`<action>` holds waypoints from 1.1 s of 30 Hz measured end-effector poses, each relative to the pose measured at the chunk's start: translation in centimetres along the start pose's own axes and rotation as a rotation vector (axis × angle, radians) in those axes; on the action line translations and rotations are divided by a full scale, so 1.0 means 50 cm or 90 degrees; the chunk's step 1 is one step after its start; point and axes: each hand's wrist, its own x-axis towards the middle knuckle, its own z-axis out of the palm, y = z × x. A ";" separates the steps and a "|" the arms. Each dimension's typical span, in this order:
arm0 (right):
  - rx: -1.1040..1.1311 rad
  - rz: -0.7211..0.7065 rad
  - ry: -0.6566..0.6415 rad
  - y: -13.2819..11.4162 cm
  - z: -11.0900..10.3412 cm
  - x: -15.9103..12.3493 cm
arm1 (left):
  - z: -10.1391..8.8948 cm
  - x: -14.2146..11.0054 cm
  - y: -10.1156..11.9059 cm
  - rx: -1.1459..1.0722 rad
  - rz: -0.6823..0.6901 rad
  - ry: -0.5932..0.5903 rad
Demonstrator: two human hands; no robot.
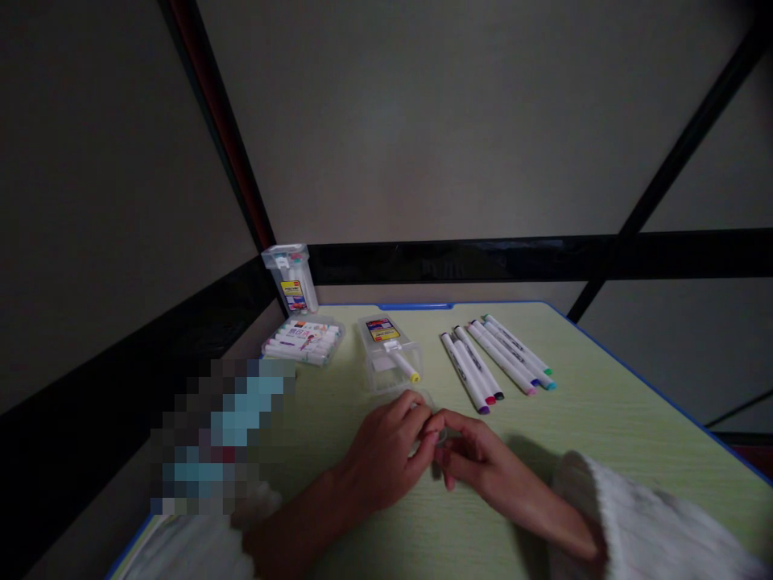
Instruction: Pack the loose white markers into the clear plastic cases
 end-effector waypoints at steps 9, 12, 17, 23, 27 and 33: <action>-0.028 0.009 0.008 -0.015 0.001 -0.003 | -0.002 0.002 0.000 0.003 0.010 0.001; -0.020 0.007 0.005 -0.013 0.001 -0.003 | -0.001 0.002 -0.001 -0.002 0.017 0.007; -0.029 0.003 0.003 -0.011 0.001 -0.003 | 0.000 0.003 0.000 0.002 0.019 0.010; -0.034 -0.001 0.001 -0.010 0.002 -0.003 | -0.005 0.005 0.005 0.007 0.012 0.001; -0.033 0.000 0.006 -0.012 0.002 -0.004 | -0.005 0.004 0.004 0.005 0.013 0.002; -0.061 0.004 0.011 -0.015 0.001 -0.004 | -0.002 0.004 0.002 0.011 0.012 0.002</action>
